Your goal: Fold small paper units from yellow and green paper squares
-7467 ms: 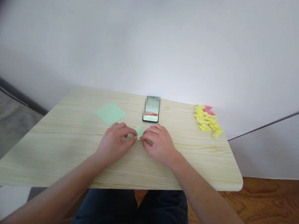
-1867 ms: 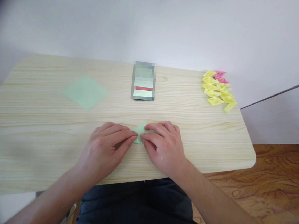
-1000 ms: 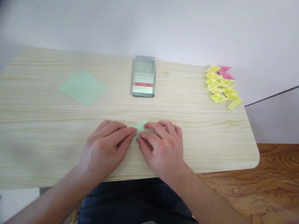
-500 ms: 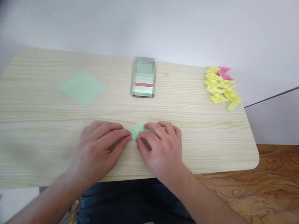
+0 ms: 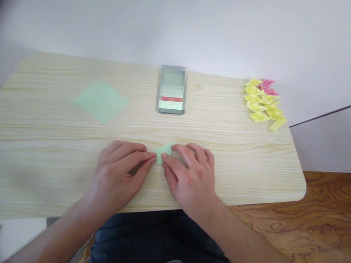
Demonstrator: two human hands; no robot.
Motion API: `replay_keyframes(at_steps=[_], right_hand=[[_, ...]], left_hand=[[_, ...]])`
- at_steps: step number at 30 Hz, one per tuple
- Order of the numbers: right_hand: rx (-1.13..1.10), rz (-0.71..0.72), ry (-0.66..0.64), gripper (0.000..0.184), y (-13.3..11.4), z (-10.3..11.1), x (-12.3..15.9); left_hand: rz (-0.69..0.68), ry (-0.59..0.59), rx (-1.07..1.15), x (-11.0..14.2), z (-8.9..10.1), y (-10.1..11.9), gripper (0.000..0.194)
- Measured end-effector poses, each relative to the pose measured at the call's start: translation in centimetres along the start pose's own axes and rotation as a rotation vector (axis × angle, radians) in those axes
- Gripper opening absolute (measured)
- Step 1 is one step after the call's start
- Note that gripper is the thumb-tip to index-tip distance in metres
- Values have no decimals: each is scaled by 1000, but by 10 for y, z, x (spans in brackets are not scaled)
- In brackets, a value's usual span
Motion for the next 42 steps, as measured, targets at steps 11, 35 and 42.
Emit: replay_keyframes(at_steps=[11,35,42], right_hand=[[38,42,-97,40,-8,-5,4],[127,117,-212,84,-18,-8,24],[141,159,-288,99,-17,-13,29]], left_hand=[[49,-4,14,-2,-3,-3,10],[134,9,-48,-5,-2,-13,29],[151,19,-51,-5,1,-10,28]])
Point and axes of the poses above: each hand's wrist, its own x-axis away from the middle knuckle, its own z-axis out of the back of the hand, y = z × x, the point moved 9 cm from there along -x, towards the middle knuckle, and after that the axes turned 7 degrees about -x, right-handed, at the moved point
